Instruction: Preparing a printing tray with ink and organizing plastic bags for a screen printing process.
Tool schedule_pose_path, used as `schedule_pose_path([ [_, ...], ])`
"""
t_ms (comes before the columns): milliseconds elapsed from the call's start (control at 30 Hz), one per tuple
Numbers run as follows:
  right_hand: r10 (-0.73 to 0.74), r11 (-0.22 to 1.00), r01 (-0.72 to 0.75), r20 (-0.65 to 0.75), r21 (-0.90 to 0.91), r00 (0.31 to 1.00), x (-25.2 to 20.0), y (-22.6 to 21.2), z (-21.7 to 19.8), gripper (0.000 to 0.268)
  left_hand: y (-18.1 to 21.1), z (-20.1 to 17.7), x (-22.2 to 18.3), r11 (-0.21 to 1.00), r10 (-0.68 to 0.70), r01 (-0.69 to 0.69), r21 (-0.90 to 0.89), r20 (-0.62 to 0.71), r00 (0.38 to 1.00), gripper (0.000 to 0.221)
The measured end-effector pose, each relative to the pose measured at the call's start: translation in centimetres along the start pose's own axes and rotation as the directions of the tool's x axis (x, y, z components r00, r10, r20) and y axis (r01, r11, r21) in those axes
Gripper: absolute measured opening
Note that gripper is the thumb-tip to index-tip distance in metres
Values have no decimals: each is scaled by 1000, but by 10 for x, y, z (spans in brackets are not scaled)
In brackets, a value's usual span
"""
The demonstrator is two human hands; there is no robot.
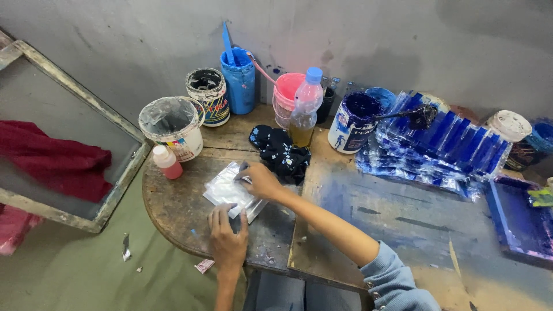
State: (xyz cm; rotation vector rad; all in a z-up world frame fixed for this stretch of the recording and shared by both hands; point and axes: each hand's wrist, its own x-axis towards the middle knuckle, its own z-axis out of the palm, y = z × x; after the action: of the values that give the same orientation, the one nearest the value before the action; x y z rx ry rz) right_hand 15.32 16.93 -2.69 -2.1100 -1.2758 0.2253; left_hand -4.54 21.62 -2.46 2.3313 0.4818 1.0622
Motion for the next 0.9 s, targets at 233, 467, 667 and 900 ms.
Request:
schedule_pose_path([
  [233, 149, 949, -72, -234, 308, 961, 9, -20, -26, 20, -9, 6, -2, 997, -52, 39, 60, 228, 972, 48],
  [467, 276, 812, -158, -131, 561, 952, 1, -48, -50, 10, -17, 8, 36, 994, 109, -103, -37, 298, 948, 53],
  [667, 262, 918, -182, -195, 352, 945, 6, 18, -15, 16, -27, 22, 43, 957, 163, -232, 172, 341, 926, 45],
  [900, 273, 907, -199, -160, 370, 949, -8, -9, -40, 17, -32, 29, 39, 954, 8, -162, 253, 516, 856, 55],
])
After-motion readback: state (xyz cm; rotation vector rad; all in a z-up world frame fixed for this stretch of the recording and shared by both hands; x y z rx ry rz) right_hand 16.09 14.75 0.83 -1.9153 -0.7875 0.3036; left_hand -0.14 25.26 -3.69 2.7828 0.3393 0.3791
